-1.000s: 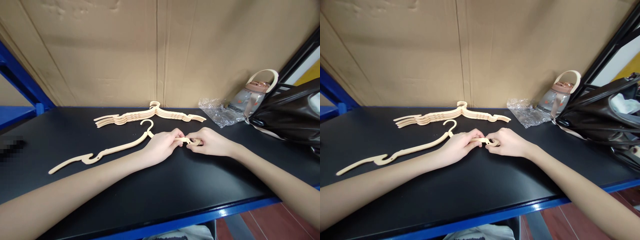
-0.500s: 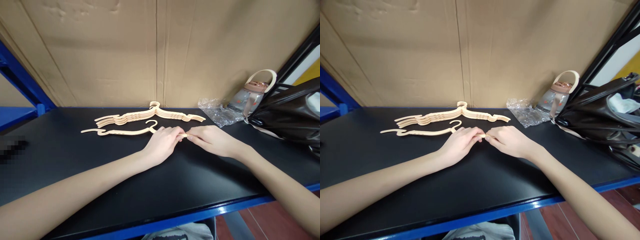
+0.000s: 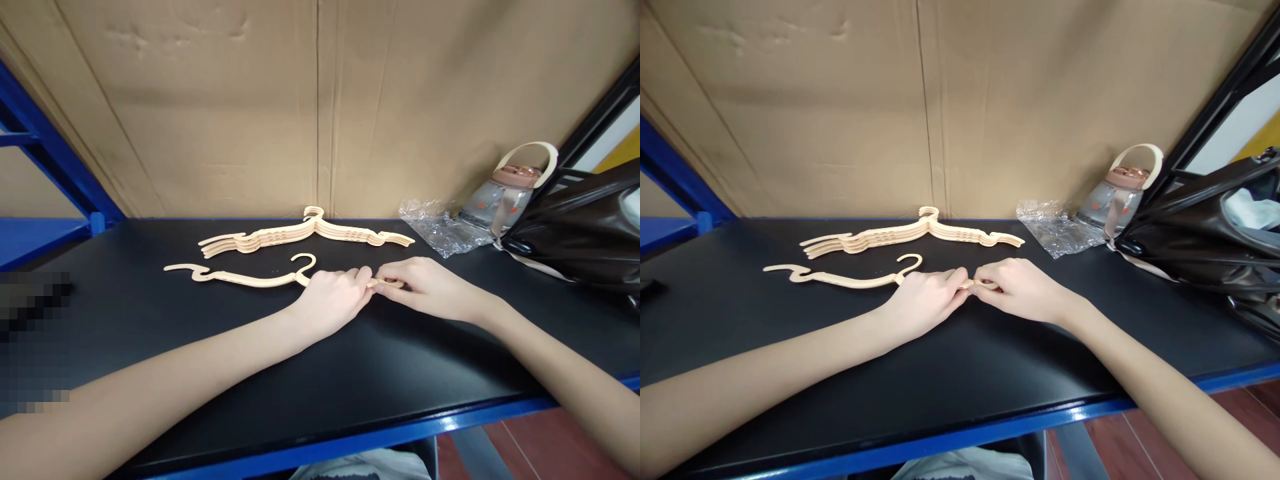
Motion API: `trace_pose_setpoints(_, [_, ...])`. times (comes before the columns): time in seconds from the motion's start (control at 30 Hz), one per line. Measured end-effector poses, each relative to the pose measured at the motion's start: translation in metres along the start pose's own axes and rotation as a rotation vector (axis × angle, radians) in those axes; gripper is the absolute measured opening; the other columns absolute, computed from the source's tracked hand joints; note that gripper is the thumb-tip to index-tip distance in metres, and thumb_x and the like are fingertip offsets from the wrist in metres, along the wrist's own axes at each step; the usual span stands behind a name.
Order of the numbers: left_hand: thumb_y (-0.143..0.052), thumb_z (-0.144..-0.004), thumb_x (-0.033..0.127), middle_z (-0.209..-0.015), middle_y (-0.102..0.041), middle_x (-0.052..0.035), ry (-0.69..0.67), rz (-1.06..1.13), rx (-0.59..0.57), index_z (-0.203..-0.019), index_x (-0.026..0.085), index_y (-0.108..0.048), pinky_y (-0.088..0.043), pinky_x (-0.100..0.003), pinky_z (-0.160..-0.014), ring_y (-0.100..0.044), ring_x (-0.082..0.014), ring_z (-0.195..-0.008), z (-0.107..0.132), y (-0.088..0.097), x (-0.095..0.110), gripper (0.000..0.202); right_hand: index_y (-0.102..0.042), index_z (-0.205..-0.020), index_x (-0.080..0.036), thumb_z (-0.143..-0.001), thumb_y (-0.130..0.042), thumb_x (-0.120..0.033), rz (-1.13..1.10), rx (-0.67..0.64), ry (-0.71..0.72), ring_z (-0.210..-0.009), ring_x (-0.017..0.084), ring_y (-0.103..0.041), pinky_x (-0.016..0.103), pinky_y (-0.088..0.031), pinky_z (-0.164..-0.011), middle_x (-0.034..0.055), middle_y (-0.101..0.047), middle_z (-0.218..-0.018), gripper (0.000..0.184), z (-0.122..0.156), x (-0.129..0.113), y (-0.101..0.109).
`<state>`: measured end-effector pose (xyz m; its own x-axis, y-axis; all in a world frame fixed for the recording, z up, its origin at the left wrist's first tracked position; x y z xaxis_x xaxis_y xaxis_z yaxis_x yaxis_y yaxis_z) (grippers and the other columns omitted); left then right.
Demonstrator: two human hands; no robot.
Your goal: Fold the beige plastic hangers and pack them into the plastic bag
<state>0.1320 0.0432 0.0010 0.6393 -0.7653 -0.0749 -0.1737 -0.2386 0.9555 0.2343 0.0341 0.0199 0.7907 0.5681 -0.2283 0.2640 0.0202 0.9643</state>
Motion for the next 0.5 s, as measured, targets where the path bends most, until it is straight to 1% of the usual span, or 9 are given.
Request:
trace_pose_setpoints(0.07, [-0.037,-0.098,0.029,-0.079,-0.064,-0.0042,0.007,-0.013,0.019,-0.094,0.015,-0.052,-0.040,-0.027,-0.050,-0.064,-0.0212,-0.068,0.000,0.001,0.000,0.020,-0.037,-0.063,-0.020,-0.094,-0.043,-0.037,0.037,0.026,-0.014,-0.055,0.011,-0.036,0.026,-0.025,-0.056,-0.0037,-0.043,-0.059,0.036,0.000,0.002,0.003])
trace_pose_setpoints(0.13, [-0.042,-0.095,0.026,-0.085,-0.064,-0.0068,0.003,-0.036,0.051,-0.098,0.014,-0.053,-0.044,-0.029,-0.056,-0.063,-0.0242,-0.079,0.001,0.003,0.000,0.017,-0.040,-0.064,-0.020,-0.092,-0.047,-0.035,0.068,0.069,-0.035,-0.056,0.011,-0.039,0.026,-0.026,-0.057,-0.0032,-0.046,-0.061,0.033,0.001,0.007,0.008])
trace_pose_setpoints(0.17, [-0.043,-0.094,0.025,-0.091,-0.064,-0.0089,-0.012,-0.059,0.083,-0.103,0.012,-0.054,-0.047,-0.032,-0.062,-0.062,-0.0261,-0.087,0.002,0.007,0.001,0.019,-0.044,-0.066,-0.020,-0.092,-0.048,-0.035,0.073,0.097,-0.050,-0.058,0.012,-0.041,0.025,-0.027,-0.057,-0.0028,-0.048,-0.062,0.030,0.001,0.009,0.011])
trace_pose_setpoints(0.23, [-0.045,-0.093,0.025,-0.110,-0.062,-0.0135,-0.076,-0.114,0.164,-0.118,0.009,-0.050,-0.048,-0.038,-0.080,-0.057,-0.0292,-0.104,0.007,0.016,0.001,0.030,-0.050,-0.072,-0.020,-0.091,-0.049,-0.035,0.070,0.155,-0.083,-0.061,0.013,-0.045,0.025,-0.029,-0.059,-0.0018,-0.053,-0.065,0.025,0.002,0.015,0.019])
trace_pose_setpoints(0.3, [-0.047,-0.092,0.025,-0.129,-0.054,-0.0163,-0.141,-0.170,0.230,-0.131,0.008,-0.042,-0.040,-0.043,-0.099,-0.047,-0.0305,-0.121,0.014,0.026,-0.006,0.043,-0.054,-0.076,-0.020,-0.092,-0.048,-0.037,0.065,0.214,-0.112,-0.062,0.013,-0.048,0.025,-0.031,-0.059,-0.0011,-0.055,-0.068,0.024,0.004,0.021,0.027])
trace_pose_setpoints(0.33, [-0.047,-0.092,0.025,-0.135,-0.051,-0.0161,-0.154,-0.193,0.249,-0.134,0.009,-0.040,-0.035,-0.044,-0.104,-0.043,-0.0304,-0.127,0.018,0.032,-0.014,0.045,-0.054,-0.075,-0.020,-0.092,-0.048,-0.038,0.065,0.242,-0.128,-0.061,0.013,-0.048,0.025,-0.031,-0.059,-0.0011,-0.055,-0.068,0.025,0.004,0.024,0.030])
trace_pose_setpoints(0.37, [-0.046,-0.093,0.025,-0.137,-0.048,-0.0164,-0.133,-0.221,0.255,-0.135,0.009,-0.039,-0.033,-0.044,-0.106,-0.040,-0.0308,-0.129,0.022,0.039,-0.026,0.046,-0.054,-0.074,-0.020,-0.092,-0.047,-0.039,0.060,0.267,-0.150,-0.060,0.013,-0.047,0.025,-0.030,-0.058,-0.0014,-0.054,-0.067,0.027,0.005,0.028,0.033])
trace_pose_setpoints(0.43, [-0.044,-0.093,0.027,-0.139,-0.046,-0.0173,-0.037,-0.249,0.275,-0.132,0.010,-0.042,-0.037,-0.044,-0.102,-0.044,-0.0319,-0.125,0.031,0.054,-0.058,0.043,-0.055,-0.071,-0.020,-0.091,-0.047,-0.043,0.016,0.312,-0.213,-0.057,0.013,-0.045,0.025,-0.029,-0.056,-0.0021,-0.052,-0.063,0.031,0.006,0.038,0.037])
trace_pose_setpoints(0.5, [-0.041,-0.093,0.031,-0.136,-0.049,-0.0164,0.051,-0.226,0.251,-0.129,0.011,-0.045,-0.042,-0.043,-0.096,-0.050,-0.0312,-0.119,0.041,0.068,-0.093,0.041,-0.058,-0.074,-0.020,-0.090,-0.047,-0.047,-0.075,0.360,-0.281,-0.056,0.013,-0.044,0.026,-0.029,-0.055,-0.0023,-0.051,-0.060,0.033,0.004,0.051,0.040])
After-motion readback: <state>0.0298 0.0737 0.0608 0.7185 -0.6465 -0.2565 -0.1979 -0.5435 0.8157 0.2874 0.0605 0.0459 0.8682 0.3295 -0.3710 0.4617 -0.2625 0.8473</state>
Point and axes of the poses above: each hand's wrist, its own z-axis away from the middle knuckle, its own y-axis out of the back of the hand, x = y × z, the point moved 7 cm from there along -z, towards the middle knuckle
